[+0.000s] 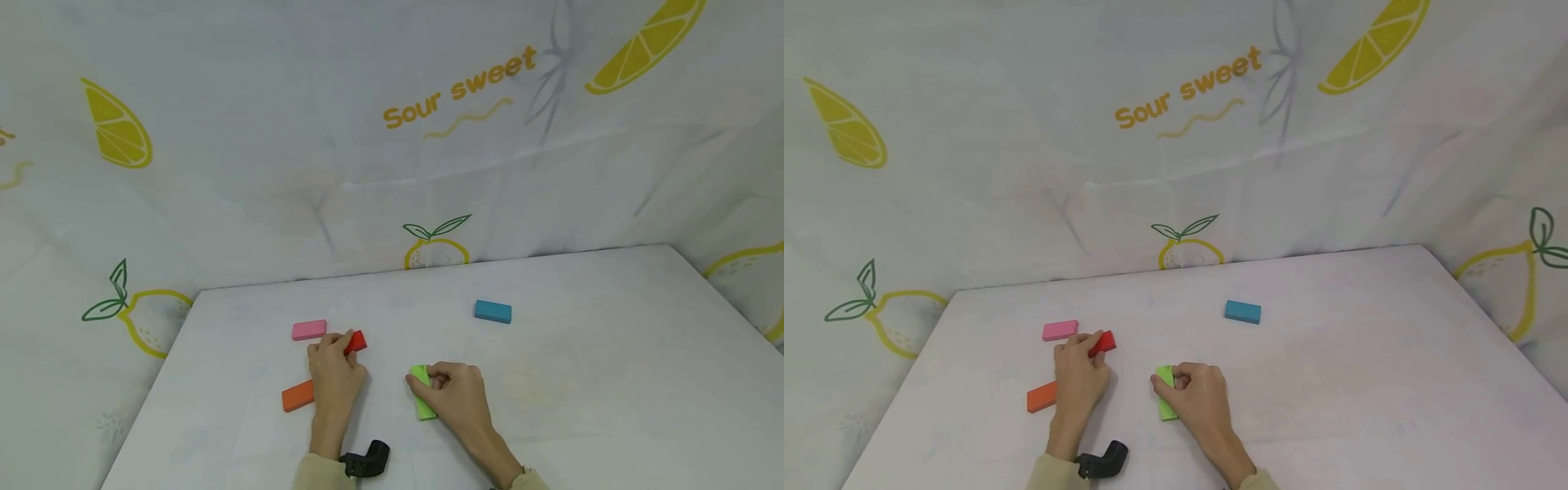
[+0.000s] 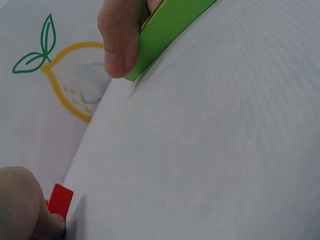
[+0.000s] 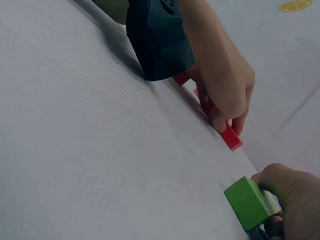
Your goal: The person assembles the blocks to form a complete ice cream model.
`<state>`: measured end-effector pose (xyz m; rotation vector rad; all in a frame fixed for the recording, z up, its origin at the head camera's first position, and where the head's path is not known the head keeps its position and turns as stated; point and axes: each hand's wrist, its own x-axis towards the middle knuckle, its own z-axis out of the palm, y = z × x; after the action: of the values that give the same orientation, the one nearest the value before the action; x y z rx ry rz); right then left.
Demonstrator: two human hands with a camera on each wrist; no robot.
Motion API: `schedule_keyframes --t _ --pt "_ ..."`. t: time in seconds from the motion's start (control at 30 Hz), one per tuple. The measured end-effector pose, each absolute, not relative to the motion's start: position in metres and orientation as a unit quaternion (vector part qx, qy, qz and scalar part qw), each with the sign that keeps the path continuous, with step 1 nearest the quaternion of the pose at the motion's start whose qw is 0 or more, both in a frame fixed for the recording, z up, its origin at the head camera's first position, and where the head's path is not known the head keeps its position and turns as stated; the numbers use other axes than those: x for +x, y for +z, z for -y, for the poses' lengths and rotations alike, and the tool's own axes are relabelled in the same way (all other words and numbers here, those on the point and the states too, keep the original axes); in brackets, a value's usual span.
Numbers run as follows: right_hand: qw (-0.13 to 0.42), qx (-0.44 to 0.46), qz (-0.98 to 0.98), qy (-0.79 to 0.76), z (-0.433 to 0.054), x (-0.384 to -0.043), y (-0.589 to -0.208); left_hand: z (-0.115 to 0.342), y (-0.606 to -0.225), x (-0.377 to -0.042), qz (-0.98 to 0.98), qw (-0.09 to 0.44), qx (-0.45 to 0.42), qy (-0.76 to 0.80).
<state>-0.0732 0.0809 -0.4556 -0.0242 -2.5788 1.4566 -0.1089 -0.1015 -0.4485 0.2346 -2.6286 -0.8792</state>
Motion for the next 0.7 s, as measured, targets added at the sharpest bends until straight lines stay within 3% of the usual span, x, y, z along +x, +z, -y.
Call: schedule_keyframes --t 0.7 --pt "0.087 -0.008 0.872 0.482 -0.081 -0.074 -0.456 0.064 -0.457 -0.108 0.926 0.199 0.054 -0.315"
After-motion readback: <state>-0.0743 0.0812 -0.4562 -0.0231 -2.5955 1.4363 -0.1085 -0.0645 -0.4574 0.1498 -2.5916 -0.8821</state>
